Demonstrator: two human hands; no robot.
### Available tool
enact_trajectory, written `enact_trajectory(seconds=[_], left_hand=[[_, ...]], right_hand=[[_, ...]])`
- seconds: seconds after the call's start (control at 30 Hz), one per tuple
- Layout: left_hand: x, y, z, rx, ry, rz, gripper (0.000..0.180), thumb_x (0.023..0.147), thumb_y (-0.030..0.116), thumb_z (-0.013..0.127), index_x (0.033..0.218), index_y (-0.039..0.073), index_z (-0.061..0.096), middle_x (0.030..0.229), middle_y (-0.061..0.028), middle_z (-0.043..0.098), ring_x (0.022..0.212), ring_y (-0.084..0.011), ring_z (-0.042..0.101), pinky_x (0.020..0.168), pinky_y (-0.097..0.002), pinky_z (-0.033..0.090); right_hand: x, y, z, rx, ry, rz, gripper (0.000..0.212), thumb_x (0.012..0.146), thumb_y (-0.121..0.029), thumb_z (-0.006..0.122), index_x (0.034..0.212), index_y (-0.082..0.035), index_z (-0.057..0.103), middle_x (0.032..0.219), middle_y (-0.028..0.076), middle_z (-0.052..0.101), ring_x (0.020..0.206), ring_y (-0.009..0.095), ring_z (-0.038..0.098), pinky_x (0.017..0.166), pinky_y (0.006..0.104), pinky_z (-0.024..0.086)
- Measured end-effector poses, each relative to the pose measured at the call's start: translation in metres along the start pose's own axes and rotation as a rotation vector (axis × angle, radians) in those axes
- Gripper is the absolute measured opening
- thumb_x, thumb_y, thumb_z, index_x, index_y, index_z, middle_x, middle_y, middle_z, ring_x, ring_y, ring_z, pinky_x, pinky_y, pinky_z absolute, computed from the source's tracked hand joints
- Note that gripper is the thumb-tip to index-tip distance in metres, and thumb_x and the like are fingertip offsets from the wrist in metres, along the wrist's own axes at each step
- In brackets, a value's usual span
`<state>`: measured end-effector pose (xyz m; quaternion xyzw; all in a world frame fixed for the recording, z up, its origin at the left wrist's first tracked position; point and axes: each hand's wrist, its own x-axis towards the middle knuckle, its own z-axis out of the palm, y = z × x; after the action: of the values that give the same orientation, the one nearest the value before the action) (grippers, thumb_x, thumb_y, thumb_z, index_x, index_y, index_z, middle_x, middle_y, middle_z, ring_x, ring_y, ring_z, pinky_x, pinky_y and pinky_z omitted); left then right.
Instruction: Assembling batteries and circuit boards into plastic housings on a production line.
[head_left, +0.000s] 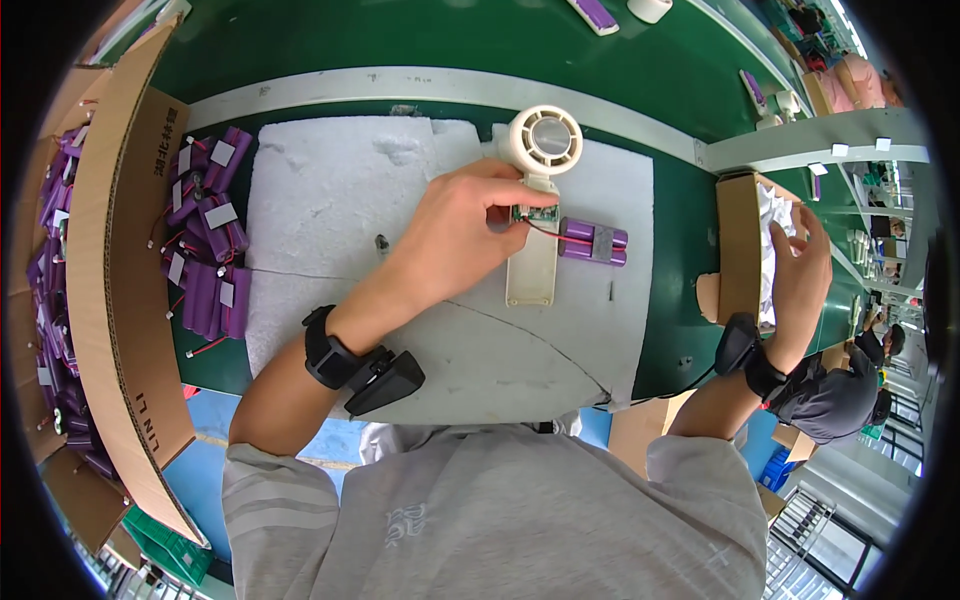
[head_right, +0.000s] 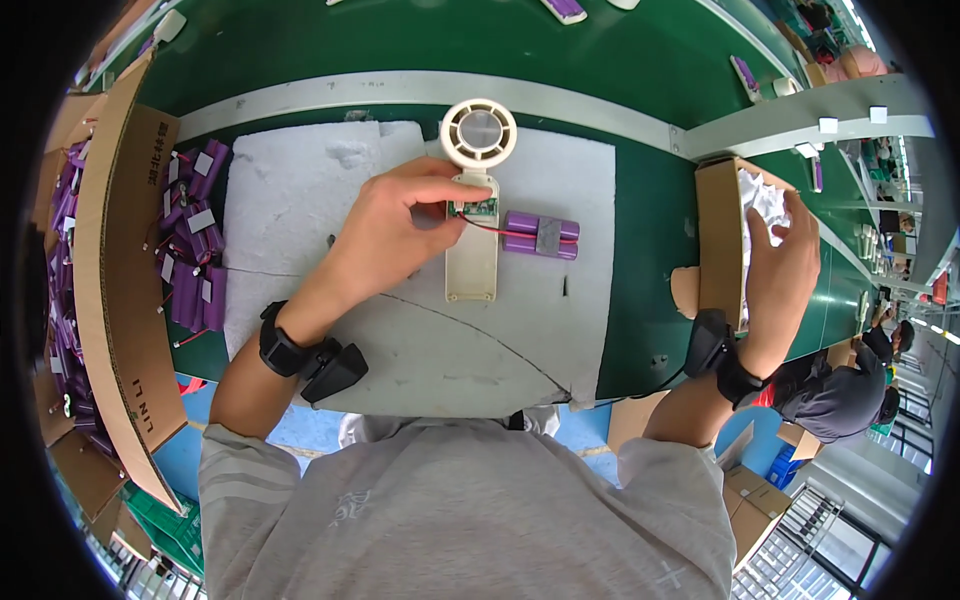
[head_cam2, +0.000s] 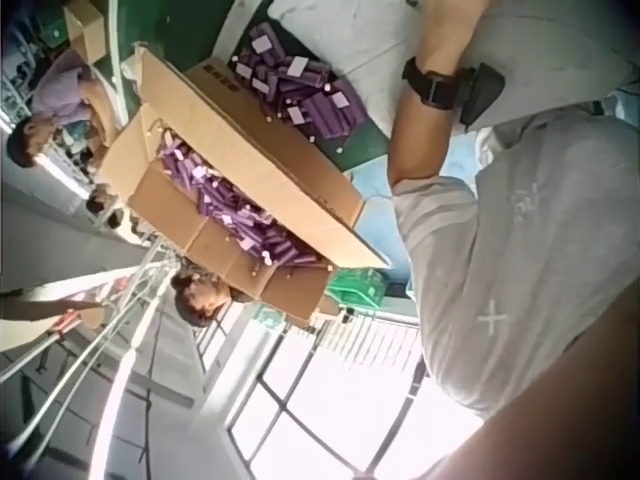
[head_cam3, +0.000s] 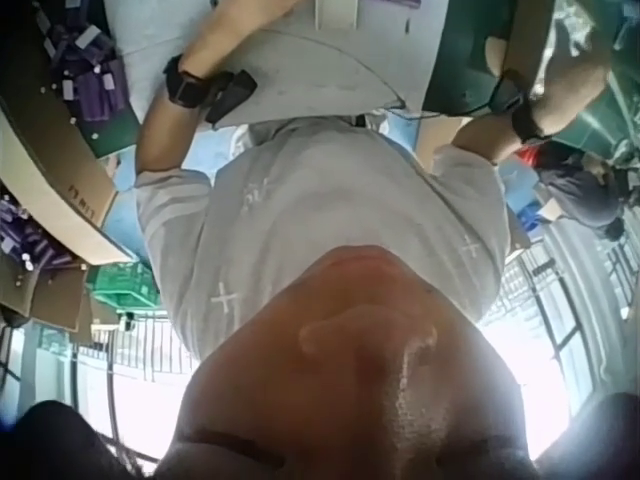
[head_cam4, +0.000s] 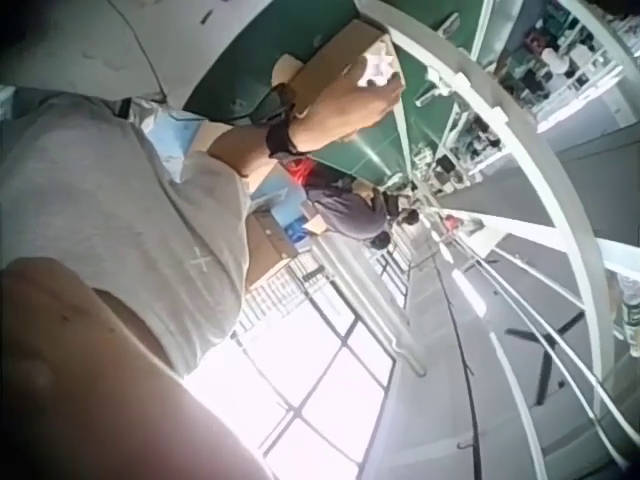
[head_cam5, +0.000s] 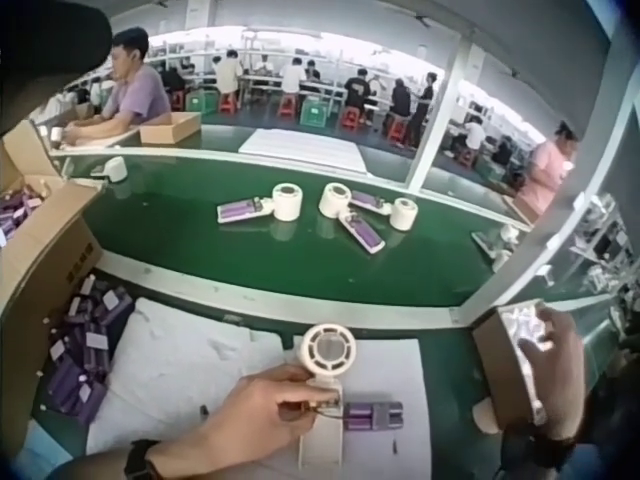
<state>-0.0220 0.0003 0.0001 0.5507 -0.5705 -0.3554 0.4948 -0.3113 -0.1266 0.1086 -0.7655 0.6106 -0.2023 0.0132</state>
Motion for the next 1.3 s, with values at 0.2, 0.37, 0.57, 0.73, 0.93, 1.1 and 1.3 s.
enact_trajectory(seconds=[0.2, 0.37, 0.57, 0.73, 0.93, 1.1, 1.3], left_hand=[[-0.002, -0.004, -0.001, 0.048, 0.035, 0.024, 0.034, 0.074, -0.005, 0.064, 0.104, 0.008, 0.073, 0.093, -0.0118, 0.066, 0.069, -0.0211, 0.061, 0.066, -0.0307, 0.052], [-0.001, -0.002, 0.0, 0.134, 0.049, 0.091, 0.034, 0.073, -0.003, 0.066, 0.103, 0.009, 0.073, 0.095, -0.0131, 0.067, 0.071, -0.0245, 0.064, 0.066, -0.0316, 0.052], [-0.001, -0.002, -0.005, 0.196, 0.009, 0.086, 0.034, 0.071, -0.001, 0.07, 0.104, 0.01, 0.074, 0.099, -0.0133, 0.067, 0.078, -0.0261, 0.066, 0.068, -0.0319, 0.054], [-0.001, -0.001, -0.006, 0.261, -0.001, 0.154, 0.033, 0.071, 0.004, 0.075, 0.104, 0.01, 0.073, 0.098, -0.0134, 0.067, 0.079, -0.0268, 0.067, 0.07, -0.0334, 0.055], [-0.001, 0.002, -0.005, 0.271, -0.022, 0.139, 0.03, 0.073, 0.011, 0.077, 0.103, 0.01, 0.074, 0.094, -0.0131, 0.066, 0.076, -0.0276, 0.067, 0.068, -0.0347, 0.055], [-0.002, 0.003, -0.005, 0.33, -0.021, 0.179, 0.031, 0.075, 0.008, 0.075, 0.105, 0.01, 0.073, 0.095, -0.0129, 0.066, 0.074, -0.0262, 0.066, 0.065, -0.0337, 0.054], [-0.003, 0.003, -0.007, 0.356, -0.06, 0.185, 0.037, 0.075, 0.003, 0.074, 0.111, 0.009, 0.071, 0.101, -0.014, 0.067, 0.075, -0.0255, 0.066, 0.065, -0.032, 0.054]], right_hand=[[-0.044, -0.07, 0.071, 0.361, -0.431, -0.787, 0.057, 0.07, 0.0, 0.075, 0.124, -0.006, 0.057, 0.115, 0.009, 0.064, 0.089, 0.024, 0.066, 0.075, 0.0324, 0.053], [-0.039, -0.061, 0.088, 0.438, -0.63, -0.656, 0.055, 0.073, 0.001, 0.073, 0.124, -0.004, 0.057, 0.112, 0.011, 0.064, 0.092, 0.023, 0.066, 0.078, 0.0338, 0.054], [-0.042, -0.064, 0.072, 1.174, -1.365, -0.017, 0.067, 0.073, 0.006, 0.068, 0.136, -0.003, 0.045, 0.105, 0.012, 0.061, 0.091, 0.024, 0.067, 0.077, 0.0342, 0.056], [-0.046, -0.058, 0.079, 1.523, -1.57, -0.047, 0.089, 0.064, 0.012, 0.07, 0.143, -0.002, 0.032, 0.111, 0.013, 0.057, 0.096, 0.028, 0.066, 0.076, 0.0345, 0.056], [-0.042, -0.061, 0.068, 1.299, -1.466, 0.072, 0.094, 0.054, 0.004, 0.08, 0.138, -0.001, 0.039, 0.119, 0.014, 0.052, 0.108, 0.029, 0.06, 0.084, 0.0378, 0.053], [-0.034, -0.054, 0.074, 1.145, -1.146, -0.368, 0.089, 0.05, -0.005, 0.084, 0.132, -0.001, 0.048, 0.12, 0.012, 0.054, 0.109, 0.026, 0.058, 0.091, 0.0373, 0.048], [-0.045, -0.061, 0.08, 1.044, -1.007, -0.464, 0.077, 0.056, -0.01, 0.085, 0.127, -0.005, 0.053, 0.12, 0.007, 0.057, 0.106, 0.022, 0.057, 0.087, 0.0335, 0.048]])
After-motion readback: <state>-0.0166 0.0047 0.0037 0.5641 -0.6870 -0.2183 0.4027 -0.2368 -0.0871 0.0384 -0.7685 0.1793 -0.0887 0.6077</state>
